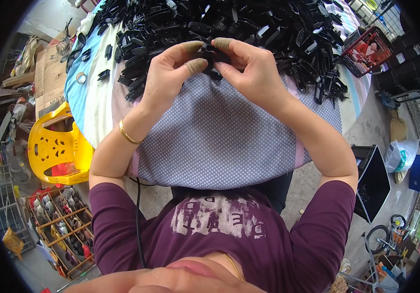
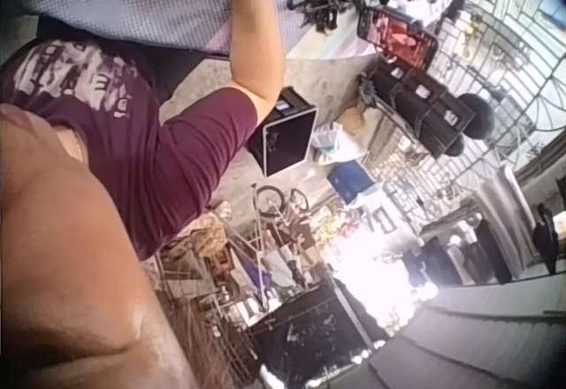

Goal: Sorting and inspecting a large quantity of black plastic components on a workbench.

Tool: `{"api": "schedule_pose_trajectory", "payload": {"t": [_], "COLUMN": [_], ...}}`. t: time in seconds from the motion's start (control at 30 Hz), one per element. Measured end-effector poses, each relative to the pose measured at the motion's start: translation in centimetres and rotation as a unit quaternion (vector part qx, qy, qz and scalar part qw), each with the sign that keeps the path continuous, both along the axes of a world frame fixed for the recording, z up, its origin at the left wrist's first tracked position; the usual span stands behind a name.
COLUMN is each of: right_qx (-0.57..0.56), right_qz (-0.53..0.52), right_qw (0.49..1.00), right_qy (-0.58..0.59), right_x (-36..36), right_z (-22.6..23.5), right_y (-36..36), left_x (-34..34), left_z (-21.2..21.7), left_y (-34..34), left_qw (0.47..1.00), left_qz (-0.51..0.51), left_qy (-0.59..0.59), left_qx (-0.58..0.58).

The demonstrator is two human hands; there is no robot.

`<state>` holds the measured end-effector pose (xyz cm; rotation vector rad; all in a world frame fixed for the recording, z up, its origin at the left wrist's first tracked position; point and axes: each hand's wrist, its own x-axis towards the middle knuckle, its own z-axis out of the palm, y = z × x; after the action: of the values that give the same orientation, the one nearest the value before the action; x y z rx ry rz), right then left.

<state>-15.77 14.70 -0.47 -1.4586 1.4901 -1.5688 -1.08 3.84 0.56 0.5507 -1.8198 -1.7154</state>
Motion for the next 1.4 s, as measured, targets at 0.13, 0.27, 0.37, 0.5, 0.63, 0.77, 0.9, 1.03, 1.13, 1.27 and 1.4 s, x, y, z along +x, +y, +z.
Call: {"api": "schedule_pose_trajectory", "payload": {"t": [0.13, 0.27, 0.37, 0.5, 0.63, 0.77, 0.9, 1.03, 1.13, 1.27, 1.4], "right_qx": [-0.029, -0.039, -0.052, -0.141, 0.033, 0.118, 0.003, 0.002, 0.115, 0.064, -0.078], "right_qz": [-0.035, -0.042, -0.076, -0.094, -0.111, 0.037, -0.012, -0.021, 0.117, 0.029, -0.016], "right_qw": [0.995, 0.989, 0.972, 0.912, 0.972, 0.989, 0.975, 0.968, 0.965, 0.953, 0.885], "right_qy": [0.093, 0.139, 0.217, 0.373, 0.203, 0.087, 0.221, 0.251, 0.203, 0.294, 0.459], "right_x": [0.3, 0.3, 0.5, 0.9, 1.2, 0.1, 0.8, 0.3, -1.8, -5.0, -2.7], "right_z": [0.2, 0.2, 0.2, 0.4, 1.0, 0.8, 0.4, 0.8, 3.0, 2.1, 1.4], "right_y": [0.1, 0.2, 0.3, 0.2, 0.1, 0.3, 0.9, 1.0, 0.6, 0.7, 0.2], "left_x": [0.2, 0.2, 0.0, 0.0, 0.3, 0.6, 0.6, 0.5, 0.9, 1.4, 1.9], "left_z": [-0.3, -0.4, -0.5, -0.5, -0.4, -0.1, 0.0, 0.5, 1.9, 2.6, 2.8], "left_y": [-0.2, 0.2, 0.9, 1.3, 0.4, -0.2, 0.0, 0.2, -0.6, 0.9, 0.0], "left_qw": [1.0, 1.0, 0.999, 0.995, 0.988, 0.987, 0.983, 0.987, 0.993, 0.925, 0.864], "left_qz": [0.007, 0.014, 0.024, 0.016, -0.045, -0.1, -0.126, -0.114, -0.113, -0.207, -0.171], "left_qy": [0.026, 0.019, 0.029, 0.078, 0.128, 0.121, 0.131, 0.112, -0.015, -0.182, -0.197], "left_qx": [0.015, 0.015, 0.016, 0.055, 0.08, 0.033, -0.001, 0.015, -0.04, -0.26, -0.43]}}
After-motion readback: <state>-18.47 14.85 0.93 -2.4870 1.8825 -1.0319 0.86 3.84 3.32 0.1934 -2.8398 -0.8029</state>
